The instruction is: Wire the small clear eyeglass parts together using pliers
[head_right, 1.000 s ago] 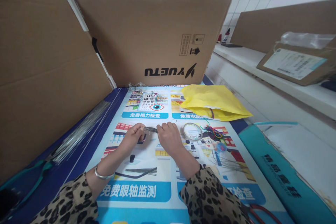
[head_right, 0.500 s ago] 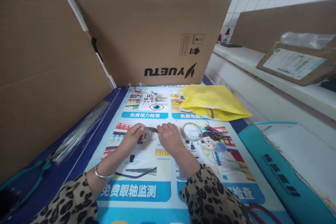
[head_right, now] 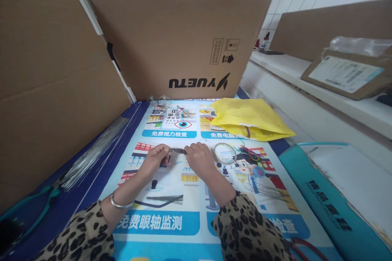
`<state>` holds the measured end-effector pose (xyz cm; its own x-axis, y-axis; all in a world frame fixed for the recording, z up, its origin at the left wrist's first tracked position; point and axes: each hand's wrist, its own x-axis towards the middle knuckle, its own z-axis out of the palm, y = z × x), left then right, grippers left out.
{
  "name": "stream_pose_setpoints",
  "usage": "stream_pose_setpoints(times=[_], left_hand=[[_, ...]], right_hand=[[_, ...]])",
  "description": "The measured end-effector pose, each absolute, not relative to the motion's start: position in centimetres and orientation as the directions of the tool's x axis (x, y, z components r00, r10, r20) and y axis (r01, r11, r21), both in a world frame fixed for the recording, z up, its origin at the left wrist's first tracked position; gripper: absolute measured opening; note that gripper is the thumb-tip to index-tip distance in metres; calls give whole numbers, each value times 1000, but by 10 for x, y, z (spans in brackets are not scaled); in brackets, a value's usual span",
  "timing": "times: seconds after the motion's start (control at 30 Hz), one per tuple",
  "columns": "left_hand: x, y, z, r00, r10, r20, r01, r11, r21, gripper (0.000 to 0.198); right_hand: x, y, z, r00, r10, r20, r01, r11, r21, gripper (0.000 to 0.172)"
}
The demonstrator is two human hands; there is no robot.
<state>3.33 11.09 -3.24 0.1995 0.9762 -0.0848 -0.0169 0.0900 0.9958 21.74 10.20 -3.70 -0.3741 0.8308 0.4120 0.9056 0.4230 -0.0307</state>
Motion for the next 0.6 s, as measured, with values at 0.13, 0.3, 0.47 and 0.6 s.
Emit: stream_pose_setpoints(times=[0.13,0.3,0.47,0.6], left_hand=[[33,111,-30,209,974,-87,-5,90,996,23],[33,112,-29,255,964,-80,39,73,997,20],[32,113,-29,301,949,-94,67,77,995,19],[31,112,-27,329,940,-90,12,91,996,19]], right_hand=[[219,102,-37,-388,818,425,901,434,-15,14],[219,102,-37,-385,814,434,898,439,-25,15],[218,102,-38,-369,830,417,898,435,-70,14],[217,102,-37,-349,851,392,895,427,-130,14]])
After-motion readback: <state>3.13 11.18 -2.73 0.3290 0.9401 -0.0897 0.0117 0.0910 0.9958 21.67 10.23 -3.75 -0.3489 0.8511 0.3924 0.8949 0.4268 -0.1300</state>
